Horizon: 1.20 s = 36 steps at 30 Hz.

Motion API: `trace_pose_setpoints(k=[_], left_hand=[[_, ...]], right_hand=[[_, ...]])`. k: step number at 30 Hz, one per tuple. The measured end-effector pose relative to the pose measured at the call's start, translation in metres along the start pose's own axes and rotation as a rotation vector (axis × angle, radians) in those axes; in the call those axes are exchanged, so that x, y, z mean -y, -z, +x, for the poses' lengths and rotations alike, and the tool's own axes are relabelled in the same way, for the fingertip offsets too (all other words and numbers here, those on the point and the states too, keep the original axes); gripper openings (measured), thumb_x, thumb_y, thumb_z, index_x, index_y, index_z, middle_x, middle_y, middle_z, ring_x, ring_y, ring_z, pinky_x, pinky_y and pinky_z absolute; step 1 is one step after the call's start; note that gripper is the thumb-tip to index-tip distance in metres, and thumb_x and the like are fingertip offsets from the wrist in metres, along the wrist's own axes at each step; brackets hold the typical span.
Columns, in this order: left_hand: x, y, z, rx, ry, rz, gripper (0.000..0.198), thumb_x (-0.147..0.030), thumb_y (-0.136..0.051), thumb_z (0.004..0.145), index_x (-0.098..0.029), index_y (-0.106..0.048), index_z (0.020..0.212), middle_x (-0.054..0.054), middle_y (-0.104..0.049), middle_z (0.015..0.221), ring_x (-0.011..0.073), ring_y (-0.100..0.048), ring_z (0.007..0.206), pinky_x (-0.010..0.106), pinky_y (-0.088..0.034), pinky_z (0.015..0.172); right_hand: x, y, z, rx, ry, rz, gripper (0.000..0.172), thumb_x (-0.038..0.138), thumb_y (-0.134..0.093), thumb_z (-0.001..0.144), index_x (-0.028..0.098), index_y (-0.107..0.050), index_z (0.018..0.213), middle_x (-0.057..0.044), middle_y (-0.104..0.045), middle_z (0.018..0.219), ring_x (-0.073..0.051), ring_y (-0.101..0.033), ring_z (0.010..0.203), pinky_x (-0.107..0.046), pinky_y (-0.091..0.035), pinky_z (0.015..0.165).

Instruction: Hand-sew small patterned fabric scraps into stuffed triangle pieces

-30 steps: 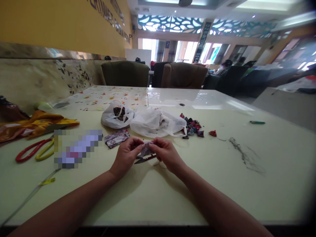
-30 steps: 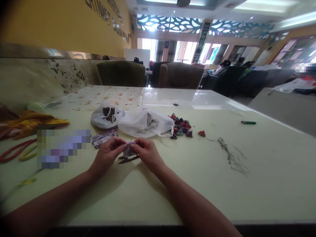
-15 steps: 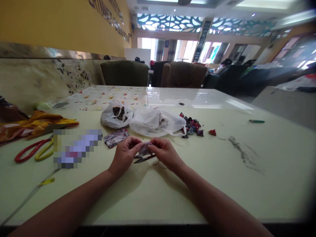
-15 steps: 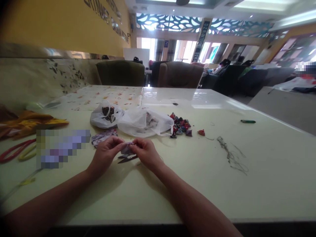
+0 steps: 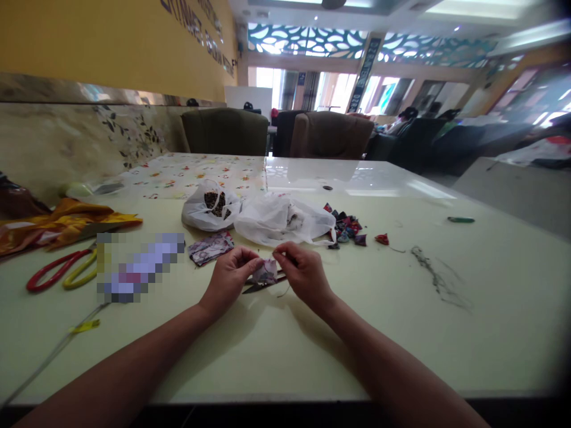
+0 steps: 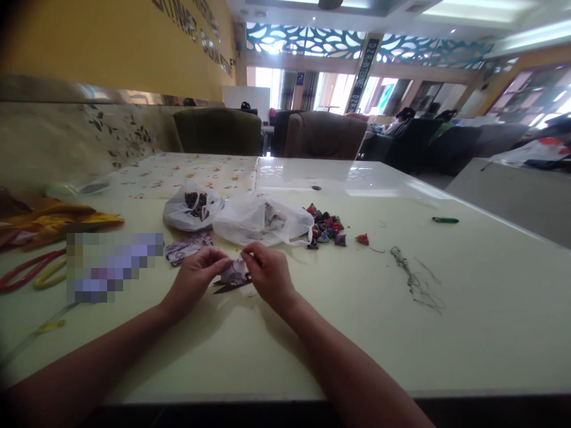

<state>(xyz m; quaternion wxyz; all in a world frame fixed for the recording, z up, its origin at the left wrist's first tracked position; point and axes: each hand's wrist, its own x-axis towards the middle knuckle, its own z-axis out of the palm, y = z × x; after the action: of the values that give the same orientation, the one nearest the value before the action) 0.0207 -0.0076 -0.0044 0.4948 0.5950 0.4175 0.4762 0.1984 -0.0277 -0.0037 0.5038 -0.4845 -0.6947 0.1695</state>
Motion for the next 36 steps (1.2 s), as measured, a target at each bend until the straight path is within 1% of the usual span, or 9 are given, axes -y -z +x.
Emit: trace_pose_setpoints(k=[6,11,15,18,22,25,29,31,36], left_hand=[[0.003,0.004,0.008,-0.032,-0.019,-0.022,0.027,-0.038,-0.076,0.072,-0.015,-0.065,0.075,0.000,-0.063,0.069,0.0127,-0.056,0.064,0.024,-0.043,0.061],[0.004,0.007,0.011,-0.024,-0.056,-0.006,0.026,-0.038,-0.076,0.071,-0.015,-0.064,0.074,-0.001,-0.062,0.066,0.0128,-0.055,0.062,0.024,-0.042,0.060],[0.006,0.008,0.013,-0.009,-0.065,-0.012,0.028,-0.039,-0.075,0.070,-0.015,-0.063,0.073,-0.001,-0.062,0.064,0.0129,-0.055,0.061,0.025,-0.042,0.060],[0.009,0.009,0.014,-0.004,-0.072,-0.003,0.028,-0.039,-0.075,0.071,-0.015,-0.063,0.074,0.000,-0.062,0.065,0.0130,-0.055,0.061,0.025,-0.042,0.060],[0.009,0.011,0.014,-0.020,-0.102,0.001,0.026,-0.038,-0.074,0.074,-0.015,-0.063,0.074,0.000,-0.061,0.066,0.0129,-0.054,0.062,0.025,-0.042,0.060],[0.008,0.012,0.013,-0.041,-0.138,-0.001,0.024,-0.037,-0.072,0.076,-0.015,-0.063,0.075,-0.001,-0.059,0.066,0.0123,-0.052,0.061,0.024,-0.041,0.058],[0.005,0.012,0.011,-0.059,-0.171,0.000,0.023,-0.038,-0.070,0.080,-0.016,-0.062,0.078,-0.001,-0.060,0.069,0.0132,-0.055,0.064,0.025,-0.043,0.062],[0.005,0.012,0.009,-0.048,-0.177,0.007,0.023,-0.038,-0.069,0.081,-0.016,-0.063,0.080,0.000,-0.062,0.071,0.0138,-0.056,0.067,0.025,-0.044,0.064],[0.006,0.011,0.008,-0.011,-0.171,0.030,0.023,-0.038,-0.070,0.080,-0.016,-0.064,0.082,0.001,-0.064,0.074,0.0144,-0.057,0.067,0.026,-0.046,0.063]], right_hand=[[-0.026,0.025,0.037,-0.221,-0.150,-0.170,0.018,0.029,-0.056,0.084,0.018,-0.065,0.074,0.003,-0.048,0.054,-0.012,-0.040,0.053,-0.025,-0.030,0.055],[-0.056,0.033,0.078,-0.135,-0.275,-0.401,0.025,0.027,-0.053,0.081,0.016,-0.075,0.088,-0.004,-0.065,0.068,-0.016,-0.053,0.063,-0.027,-0.036,0.063],[-0.071,0.034,0.093,-0.083,-0.301,-0.435,0.027,0.018,-0.056,0.073,0.017,-0.078,0.089,-0.003,-0.067,0.065,-0.016,-0.055,0.063,-0.027,-0.037,0.065],[-0.072,0.037,0.096,-0.097,-0.313,-0.442,0.021,0.023,-0.058,0.075,0.015,-0.077,0.081,-0.005,-0.067,0.065,-0.017,-0.056,0.064,-0.028,-0.037,0.066],[-0.057,0.037,0.088,-0.144,-0.296,-0.391,0.026,0.032,-0.058,0.080,0.014,-0.075,0.086,-0.005,-0.066,0.068,-0.016,-0.055,0.065,-0.027,-0.038,0.064],[-0.036,0.024,0.067,-0.045,-0.265,-0.229,0.028,0.041,-0.059,0.082,0.016,-0.072,0.081,-0.001,-0.062,0.066,-0.011,-0.050,0.058,-0.023,-0.038,0.057],[-0.008,0.004,0.032,0.294,-0.531,0.436,0.045,0.057,-0.064,0.079,0.017,-0.067,0.098,0.011,-0.030,0.047,-0.006,-0.021,0.041,-0.020,-0.018,0.040],[0.000,0.000,0.022,0.353,-0.591,0.591,0.046,0.060,-0.065,0.078,0.017,-0.064,0.095,0.012,-0.025,0.047,-0.005,-0.016,0.041,-0.019,-0.012,0.038],[0.004,-0.001,0.016,0.367,-0.639,0.780,0.038,0.053,-0.072,0.075,0.018,-0.056,0.079,0.012,-0.029,0.046,-0.003,-0.018,0.040,-0.018,-0.012,0.037]])
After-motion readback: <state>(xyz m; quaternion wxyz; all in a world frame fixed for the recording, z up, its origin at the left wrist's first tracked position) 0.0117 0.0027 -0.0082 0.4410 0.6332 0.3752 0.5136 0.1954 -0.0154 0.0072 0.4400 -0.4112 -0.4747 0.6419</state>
